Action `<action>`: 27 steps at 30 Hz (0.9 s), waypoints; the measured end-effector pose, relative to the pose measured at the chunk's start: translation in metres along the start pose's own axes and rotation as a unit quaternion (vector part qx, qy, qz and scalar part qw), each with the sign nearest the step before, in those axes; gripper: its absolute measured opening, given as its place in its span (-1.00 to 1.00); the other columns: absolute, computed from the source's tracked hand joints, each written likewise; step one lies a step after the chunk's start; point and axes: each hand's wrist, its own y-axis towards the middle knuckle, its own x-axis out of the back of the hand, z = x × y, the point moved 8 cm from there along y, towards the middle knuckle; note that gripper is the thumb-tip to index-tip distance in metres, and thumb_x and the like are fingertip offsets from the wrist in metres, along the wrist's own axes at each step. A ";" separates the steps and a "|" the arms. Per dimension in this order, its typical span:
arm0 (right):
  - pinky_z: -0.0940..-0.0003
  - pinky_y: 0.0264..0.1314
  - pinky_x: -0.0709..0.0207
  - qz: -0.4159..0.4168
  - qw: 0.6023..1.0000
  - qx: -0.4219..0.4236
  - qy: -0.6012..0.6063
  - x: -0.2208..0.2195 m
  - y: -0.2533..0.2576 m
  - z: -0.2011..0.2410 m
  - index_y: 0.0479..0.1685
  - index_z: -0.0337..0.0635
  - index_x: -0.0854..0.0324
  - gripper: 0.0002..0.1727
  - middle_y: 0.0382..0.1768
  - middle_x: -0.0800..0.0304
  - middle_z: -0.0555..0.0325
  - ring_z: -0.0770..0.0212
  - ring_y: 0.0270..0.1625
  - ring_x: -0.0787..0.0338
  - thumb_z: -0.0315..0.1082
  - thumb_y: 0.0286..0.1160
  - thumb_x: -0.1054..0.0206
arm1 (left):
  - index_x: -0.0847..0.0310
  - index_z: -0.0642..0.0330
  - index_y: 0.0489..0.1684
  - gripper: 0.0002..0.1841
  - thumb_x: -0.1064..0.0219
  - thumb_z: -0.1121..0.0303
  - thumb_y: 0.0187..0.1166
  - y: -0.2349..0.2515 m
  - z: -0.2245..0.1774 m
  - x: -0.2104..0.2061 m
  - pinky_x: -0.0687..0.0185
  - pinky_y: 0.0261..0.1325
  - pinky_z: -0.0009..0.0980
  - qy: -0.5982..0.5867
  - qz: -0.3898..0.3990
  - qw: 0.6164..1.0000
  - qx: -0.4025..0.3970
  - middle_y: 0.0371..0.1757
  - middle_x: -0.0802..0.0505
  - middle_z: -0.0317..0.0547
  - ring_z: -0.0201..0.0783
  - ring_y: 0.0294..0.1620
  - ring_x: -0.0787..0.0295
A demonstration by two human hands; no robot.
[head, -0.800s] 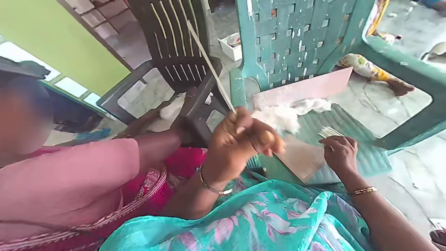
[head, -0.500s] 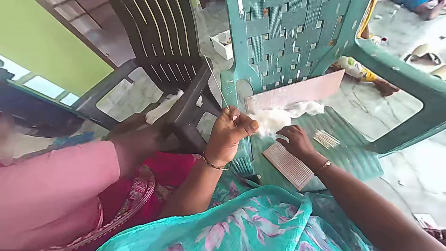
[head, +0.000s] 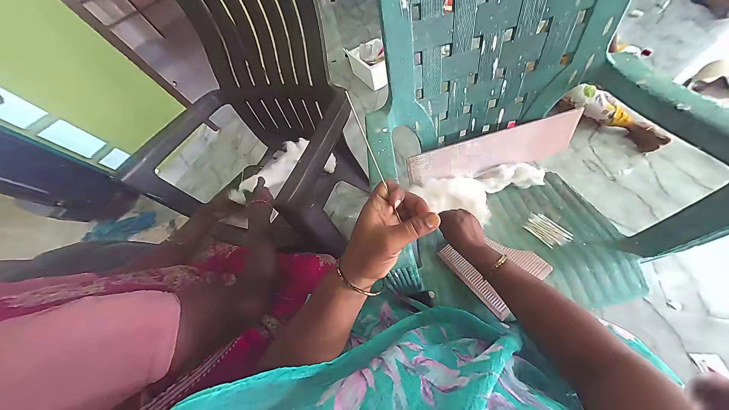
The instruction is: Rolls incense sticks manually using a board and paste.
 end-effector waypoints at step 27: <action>0.51 -0.06 -0.65 -0.130 0.818 -0.001 0.561 0.095 -0.168 -0.035 0.06 -0.26 -0.69 -0.82 -0.23 -0.80 0.27 0.46 -0.23 -0.75 -0.54 0.56 -0.31 | -0.28 0.27 -0.10 -0.63 -0.51 0.56 0.47 -0.032 0.071 -0.075 -0.75 0.07 -0.36 0.324 0.054 0.937 0.121 0.06 -0.84 0.00 -0.35 -0.04 -0.85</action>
